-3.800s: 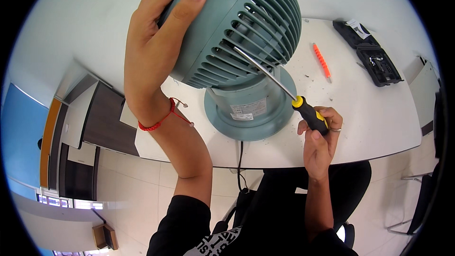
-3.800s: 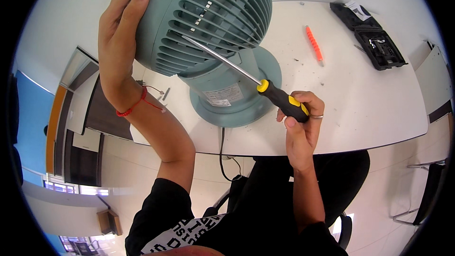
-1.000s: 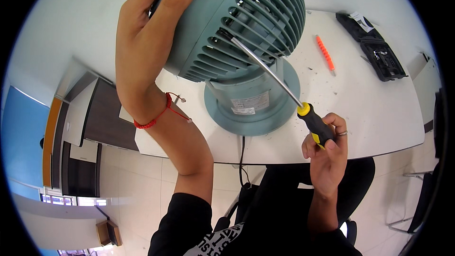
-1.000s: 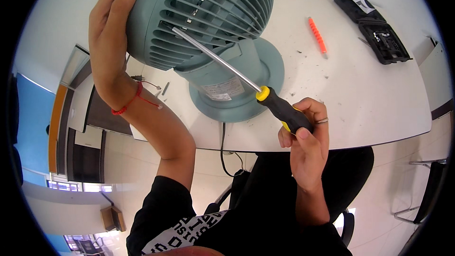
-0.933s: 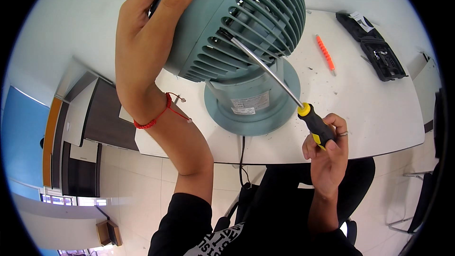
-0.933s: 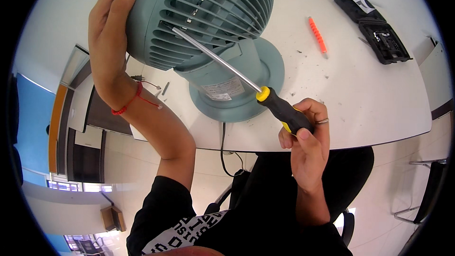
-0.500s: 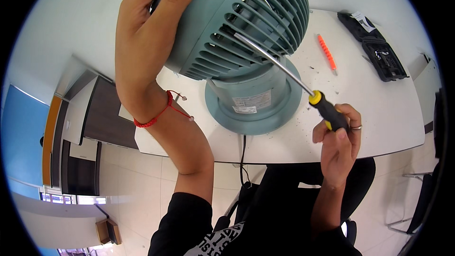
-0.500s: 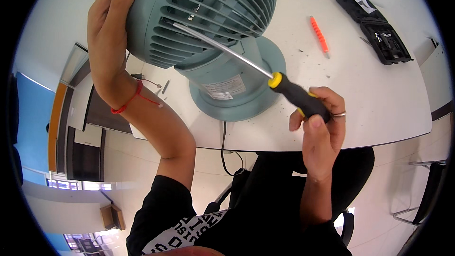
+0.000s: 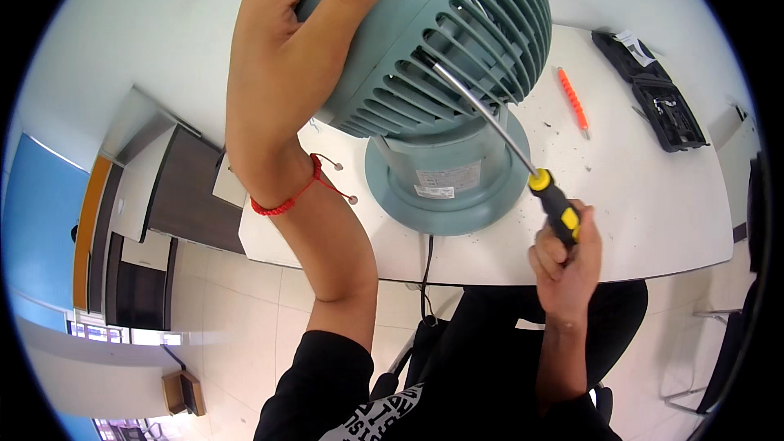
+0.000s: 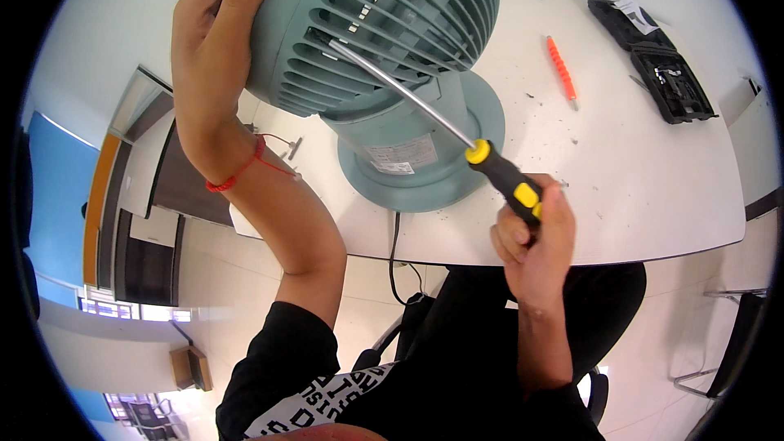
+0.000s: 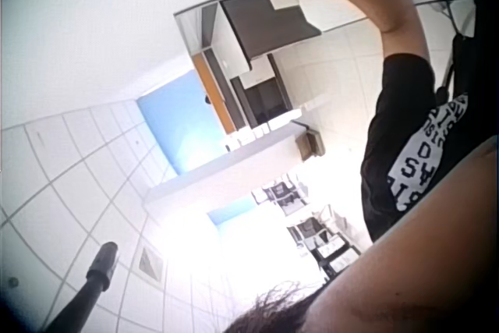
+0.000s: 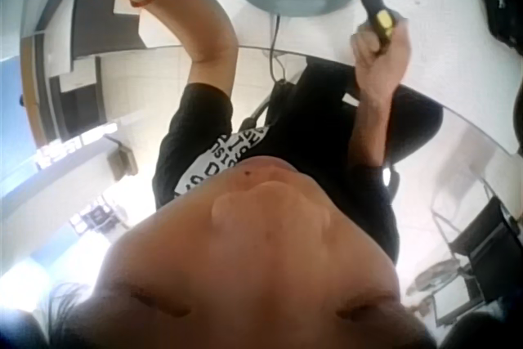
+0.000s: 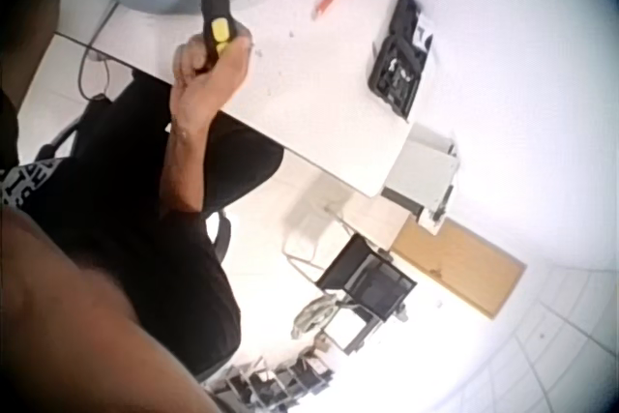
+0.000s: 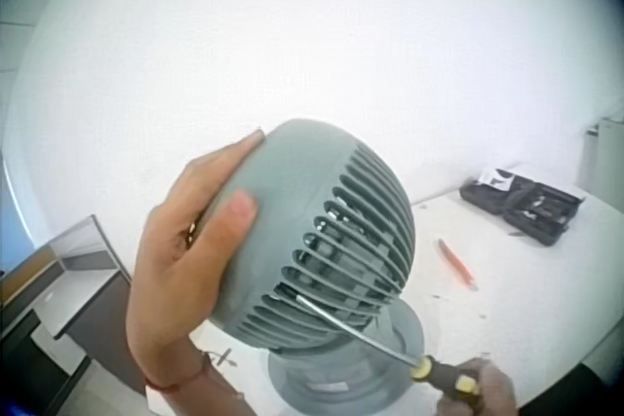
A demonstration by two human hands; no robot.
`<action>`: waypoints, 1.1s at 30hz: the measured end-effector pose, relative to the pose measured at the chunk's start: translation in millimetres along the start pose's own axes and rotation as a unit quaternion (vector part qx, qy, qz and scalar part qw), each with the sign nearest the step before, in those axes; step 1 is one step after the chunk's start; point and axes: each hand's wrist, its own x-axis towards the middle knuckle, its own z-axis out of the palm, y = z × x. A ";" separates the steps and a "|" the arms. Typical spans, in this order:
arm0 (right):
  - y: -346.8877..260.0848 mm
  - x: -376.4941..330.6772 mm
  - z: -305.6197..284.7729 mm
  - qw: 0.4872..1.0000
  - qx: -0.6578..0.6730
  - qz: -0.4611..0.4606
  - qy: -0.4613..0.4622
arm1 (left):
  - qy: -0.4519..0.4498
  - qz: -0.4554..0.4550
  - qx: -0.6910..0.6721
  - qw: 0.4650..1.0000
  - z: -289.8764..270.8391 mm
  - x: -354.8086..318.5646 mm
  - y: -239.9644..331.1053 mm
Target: The person assembles a small teal desk fan on a white table. They use a screwdriver to tighten screws on the base and the rear grille, then attach the front grille by hand.
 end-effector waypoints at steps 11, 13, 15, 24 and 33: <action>-1.5 8.9 -13.7 0.980 -0.105 -0.153 -0.068 | -0.006 0.011 0.033 0.999 0.8 1.6 9.8; -6.7 6.5 -10.5 0.993 0.070 0.067 -0.071 | -0.012 0.025 0.043 0.999 5.5 -0.4 22.3; -4.5 9.6 -10.2 0.991 0.036 0.064 -0.110 | 0.004 0.052 0.026 0.998 4.1 0.0 7.2; -1.5 -22.0 -55.4 0.962 0.141 0.060 -0.225 | 0.007 0.067 0.004 0.998 -11.5 -5.5 -19.4; 39.6 36.1 29.4 0.966 -0.104 -0.172 0.163 | 0.009 -0.067 0.278 0.958 31.2 26.6 34.4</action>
